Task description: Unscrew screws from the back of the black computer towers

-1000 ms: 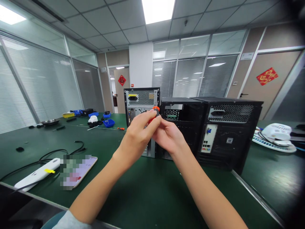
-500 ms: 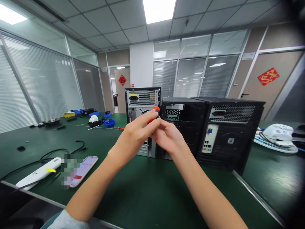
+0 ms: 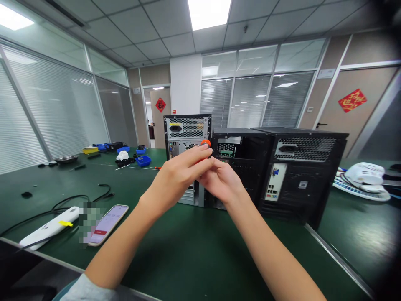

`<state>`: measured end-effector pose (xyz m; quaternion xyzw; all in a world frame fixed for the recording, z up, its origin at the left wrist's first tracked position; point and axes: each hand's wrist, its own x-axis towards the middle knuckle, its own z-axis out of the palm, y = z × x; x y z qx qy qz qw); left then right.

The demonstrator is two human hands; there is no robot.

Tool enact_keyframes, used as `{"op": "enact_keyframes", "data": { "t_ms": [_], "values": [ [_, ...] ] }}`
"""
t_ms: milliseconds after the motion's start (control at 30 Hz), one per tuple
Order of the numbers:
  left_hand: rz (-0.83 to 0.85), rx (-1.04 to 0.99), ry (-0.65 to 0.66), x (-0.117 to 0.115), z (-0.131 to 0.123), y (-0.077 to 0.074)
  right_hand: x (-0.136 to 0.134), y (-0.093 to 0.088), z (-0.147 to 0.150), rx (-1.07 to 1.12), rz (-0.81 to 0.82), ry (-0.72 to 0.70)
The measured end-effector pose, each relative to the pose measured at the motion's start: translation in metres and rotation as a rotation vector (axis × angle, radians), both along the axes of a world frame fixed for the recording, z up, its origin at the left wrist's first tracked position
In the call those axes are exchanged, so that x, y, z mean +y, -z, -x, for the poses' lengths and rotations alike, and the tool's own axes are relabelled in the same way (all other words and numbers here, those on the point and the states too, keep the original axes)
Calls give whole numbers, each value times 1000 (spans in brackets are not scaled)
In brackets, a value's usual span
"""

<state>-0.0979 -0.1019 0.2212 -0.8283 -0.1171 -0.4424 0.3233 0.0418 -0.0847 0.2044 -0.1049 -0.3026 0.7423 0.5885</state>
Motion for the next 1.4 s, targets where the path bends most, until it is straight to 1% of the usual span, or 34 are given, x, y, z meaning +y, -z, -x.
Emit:
{"op": "enact_keyframes", "data": {
  "t_ms": [100,233,433,600,700,833,1067,1167,1400],
  "values": [
    [-26,8,-8,0,0,-2,-1,0,-1,13,14,-7],
    [6,38,1,-1,0,-3,-1,1,-2,-14,16,-2],
    [44,54,7,-4,3,-4,-1,3,-4,-67,-14,-9],
    [39,68,-10,-7,6,-9,1,1,-8,-46,-54,-47],
    [46,92,-12,-9,6,-11,1,-1,-11,-71,-69,-55],
    [79,136,-23,-10,8,-13,1,-5,-11,-128,-60,-47],
    [113,159,-17,-13,8,-14,4,-12,-4,-236,-22,17],
    [115,149,-2,-12,9,-14,6,-13,-3,-241,-41,40],
    [105,117,2,-7,11,-6,10,-14,-3,-201,-32,12]
  ]
}}
